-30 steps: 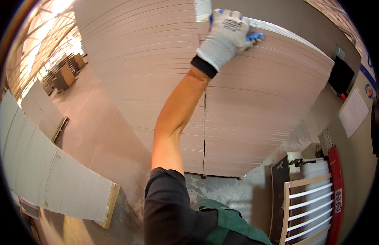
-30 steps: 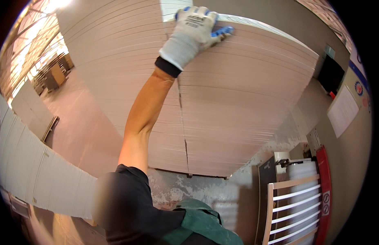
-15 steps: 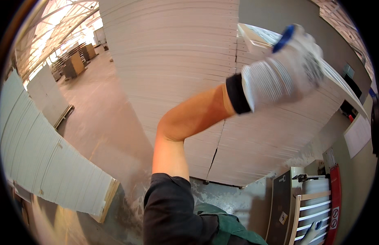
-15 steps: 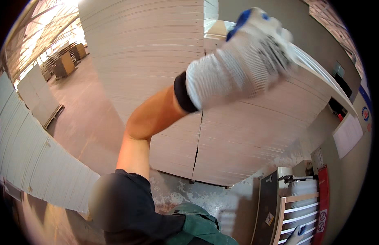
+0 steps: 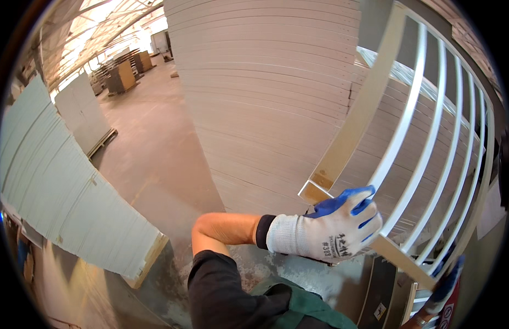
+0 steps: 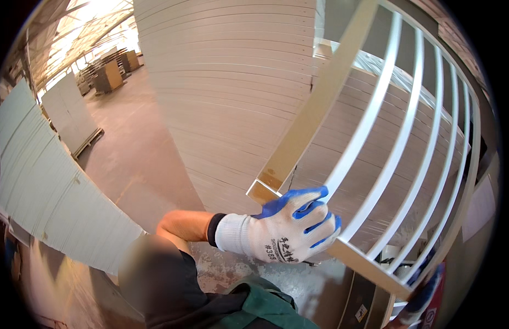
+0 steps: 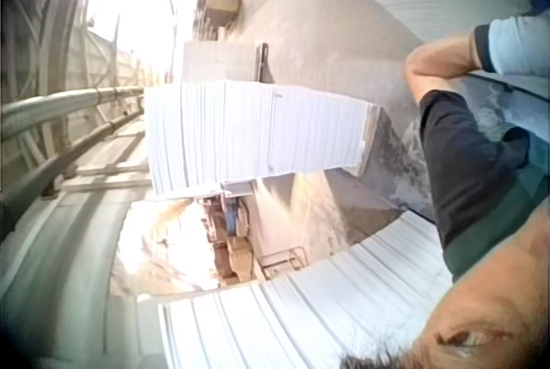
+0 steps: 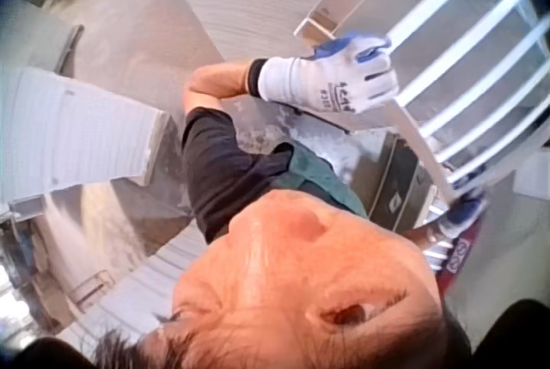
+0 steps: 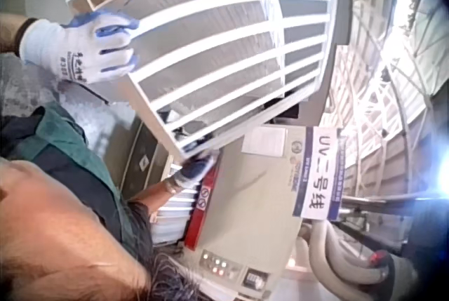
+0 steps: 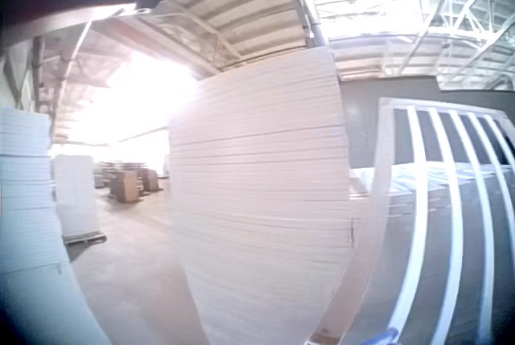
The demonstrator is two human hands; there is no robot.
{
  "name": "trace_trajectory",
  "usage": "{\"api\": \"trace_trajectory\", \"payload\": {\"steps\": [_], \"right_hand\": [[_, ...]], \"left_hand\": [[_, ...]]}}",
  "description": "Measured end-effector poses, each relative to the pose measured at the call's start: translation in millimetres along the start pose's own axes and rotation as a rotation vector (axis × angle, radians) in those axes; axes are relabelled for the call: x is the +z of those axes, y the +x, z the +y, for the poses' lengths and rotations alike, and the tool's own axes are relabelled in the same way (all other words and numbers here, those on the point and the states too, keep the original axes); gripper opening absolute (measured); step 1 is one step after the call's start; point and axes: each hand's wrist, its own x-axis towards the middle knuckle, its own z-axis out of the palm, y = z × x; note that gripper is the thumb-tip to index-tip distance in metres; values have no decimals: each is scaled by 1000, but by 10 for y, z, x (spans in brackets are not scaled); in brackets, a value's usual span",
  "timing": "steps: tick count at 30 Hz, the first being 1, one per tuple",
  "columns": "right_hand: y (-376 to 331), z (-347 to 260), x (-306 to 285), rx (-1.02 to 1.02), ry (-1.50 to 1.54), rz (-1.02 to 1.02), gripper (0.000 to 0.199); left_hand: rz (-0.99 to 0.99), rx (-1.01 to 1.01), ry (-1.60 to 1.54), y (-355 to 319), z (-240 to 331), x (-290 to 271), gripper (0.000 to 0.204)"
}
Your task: The person repeatedly picks up wooden slatted frames from a stack and feeds them into a UV coating machine. They then retrieve the processed frames from the other side and stack them.
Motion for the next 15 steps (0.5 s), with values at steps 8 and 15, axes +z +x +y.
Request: {"api": "trace_trajectory", "payload": {"steps": [8, 15], "right_hand": [[-1120, 406, 384, 378, 41, 317, 40], [-1863, 197, -374, 260, -88, 534, 42]], "left_hand": [[24, 75, -169, -148, 164, 559, 45], [119, 80, -292, 281, 249, 1058, 48]]}}
